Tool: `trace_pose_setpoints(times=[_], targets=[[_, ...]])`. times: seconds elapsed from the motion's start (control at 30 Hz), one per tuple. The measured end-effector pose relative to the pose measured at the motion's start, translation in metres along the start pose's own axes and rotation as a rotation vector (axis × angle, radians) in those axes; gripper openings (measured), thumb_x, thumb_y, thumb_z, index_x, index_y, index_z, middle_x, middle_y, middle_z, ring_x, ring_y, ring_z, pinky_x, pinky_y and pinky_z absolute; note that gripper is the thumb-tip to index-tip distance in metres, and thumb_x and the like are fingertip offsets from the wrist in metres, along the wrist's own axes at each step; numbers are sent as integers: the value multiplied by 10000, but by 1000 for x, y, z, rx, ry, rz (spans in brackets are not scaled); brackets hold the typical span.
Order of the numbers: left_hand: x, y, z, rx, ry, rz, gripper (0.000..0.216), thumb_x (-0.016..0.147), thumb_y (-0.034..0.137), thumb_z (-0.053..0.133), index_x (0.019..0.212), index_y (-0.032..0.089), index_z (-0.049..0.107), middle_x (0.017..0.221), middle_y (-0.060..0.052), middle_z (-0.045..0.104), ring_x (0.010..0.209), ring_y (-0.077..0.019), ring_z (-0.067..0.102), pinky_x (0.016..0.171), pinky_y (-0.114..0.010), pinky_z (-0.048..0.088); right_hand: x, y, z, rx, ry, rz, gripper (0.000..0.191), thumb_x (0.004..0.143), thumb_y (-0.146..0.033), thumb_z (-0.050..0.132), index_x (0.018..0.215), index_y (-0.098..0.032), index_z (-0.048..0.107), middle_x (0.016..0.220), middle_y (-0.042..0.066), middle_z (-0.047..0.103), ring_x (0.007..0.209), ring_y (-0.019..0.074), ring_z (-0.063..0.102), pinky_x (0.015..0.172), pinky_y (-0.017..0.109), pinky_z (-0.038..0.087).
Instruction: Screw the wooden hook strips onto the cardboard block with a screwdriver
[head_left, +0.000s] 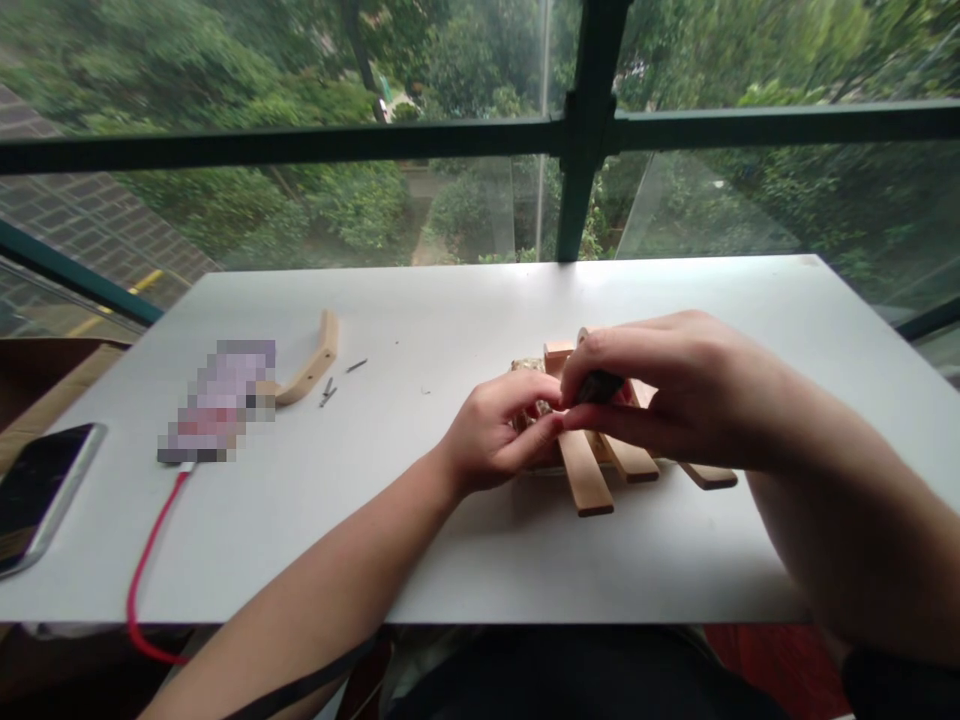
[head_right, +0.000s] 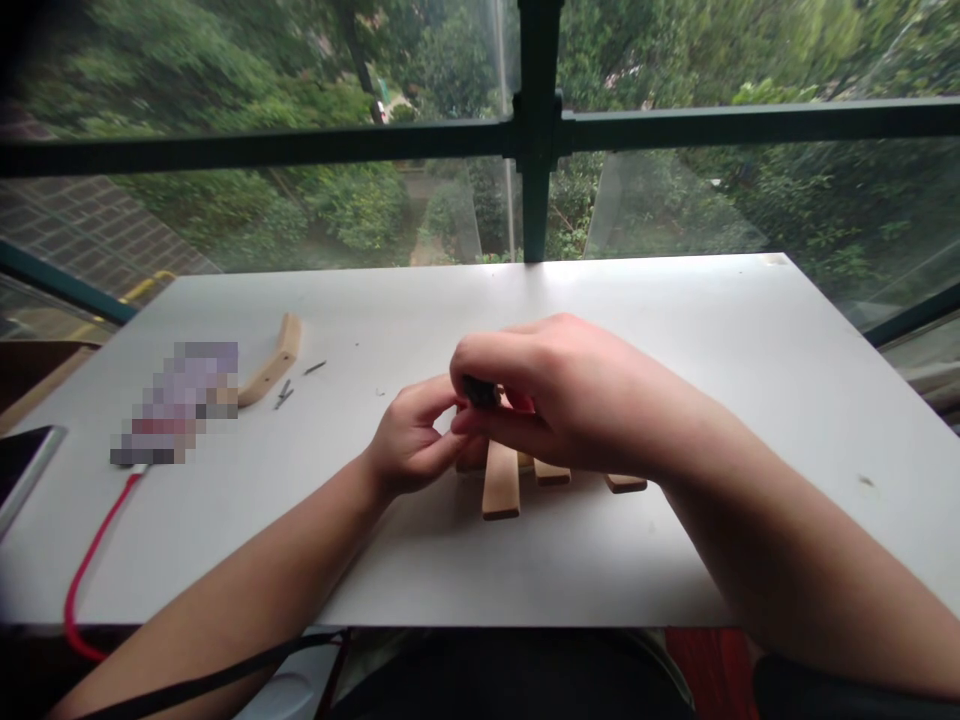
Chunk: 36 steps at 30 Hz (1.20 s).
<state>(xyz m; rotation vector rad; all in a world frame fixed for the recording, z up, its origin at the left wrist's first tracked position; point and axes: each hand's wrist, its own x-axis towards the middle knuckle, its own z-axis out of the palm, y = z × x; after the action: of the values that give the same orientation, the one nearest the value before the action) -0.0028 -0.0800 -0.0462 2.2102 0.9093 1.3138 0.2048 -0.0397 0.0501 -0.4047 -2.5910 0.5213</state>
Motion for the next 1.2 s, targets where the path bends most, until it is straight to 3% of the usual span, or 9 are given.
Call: trace_pose_setpoints(times=[0.1, 0.2, 0.3, 0.43, 0.57, 0.77, 0.97, 1.1, 1.2], targets=[[0, 2, 0, 20, 35, 62, 152, 862, 302, 712, 846, 165, 649, 749, -13, 685, 654, -120, 622, 601, -215, 488, 3, -2, 8, 15, 6, -55, 107, 885, -256, 675, 887, -163, 624, 758, -6, 571, 650, 93, 450, 606, 237, 387], [2, 2, 1, 52, 34, 94, 143, 881, 281, 687, 813, 160, 654, 713, -11, 675, 627, -116, 616, 588, -216, 479, 4, -3, 8, 35, 6, -58, 163, 883, -302, 682, 862, -160, 606, 750, -11, 539, 643, 92, 438, 593, 239, 382], [3, 1, 1, 111, 40, 112, 146, 902, 259, 646, 794, 160, 652, 724, -20, 687, 645, -125, 631, 613, -231, 496, 3, -4, 0, 128, -67, -49, 142, 895, -213, 623, 1023, -151, 628, 868, 15, 629, 728, 110, 543, 674, 250, 447], [5, -2, 1, 161, 65, 160, 184, 896, 245, 646, 731, 170, 616, 672, 5, 667, 601, -110, 612, 591, -218, 496, 0, -4, -11, 223, -134, -118, 399, 841, -3, 516, 1210, -136, 592, 1076, 49, 686, 927, 116, 622, 811, 236, 484], [5, -3, 1, 98, -1, 162, 126, 922, 206, 613, 814, 165, 663, 784, -25, 732, 708, -119, 677, 666, -211, 534, -2, -2, -12, 55, -75, -55, 224, 898, -123, 588, 1113, -155, 646, 878, 15, 691, 713, 101, 592, 646, 231, 451], [0, -3, 1, 21, -48, 61, 146, 941, 194, 562, 914, 151, 699, 862, -67, 753, 773, -144, 701, 707, -235, 554, -3, -4, -7, -16, -26, -86, 104, 905, -209, 634, 996, -159, 636, 822, 19, 637, 671, 105, 507, 610, 249, 413], [0, -1, 4, 11, 67, 10, 154, 825, 288, 753, 836, 148, 689, 750, -34, 715, 645, -124, 650, 589, -214, 518, -2, -2, -2, -15, -6, -77, 108, 864, -212, 686, 891, -173, 589, 767, -11, 544, 636, 90, 442, 562, 240, 378], [2, 2, 4, 26, 44, 59, 101, 880, 245, 690, 866, 147, 706, 808, -51, 743, 687, -123, 668, 627, -214, 528, 1, 2, 2, 4, 88, -52, 227, 833, -312, 740, 796, -173, 566, 674, -30, 527, 588, 84, 444, 526, 242, 360], [4, 2, 3, 77, 51, 103, 77, 896, 212, 664, 870, 150, 702, 819, -48, 749, 729, -128, 685, 673, -219, 536, 2, 1, -4, 112, 70, -48, 160, 856, -285, 700, 898, -154, 620, 744, 0, 612, 634, 100, 527, 578, 246, 413]])
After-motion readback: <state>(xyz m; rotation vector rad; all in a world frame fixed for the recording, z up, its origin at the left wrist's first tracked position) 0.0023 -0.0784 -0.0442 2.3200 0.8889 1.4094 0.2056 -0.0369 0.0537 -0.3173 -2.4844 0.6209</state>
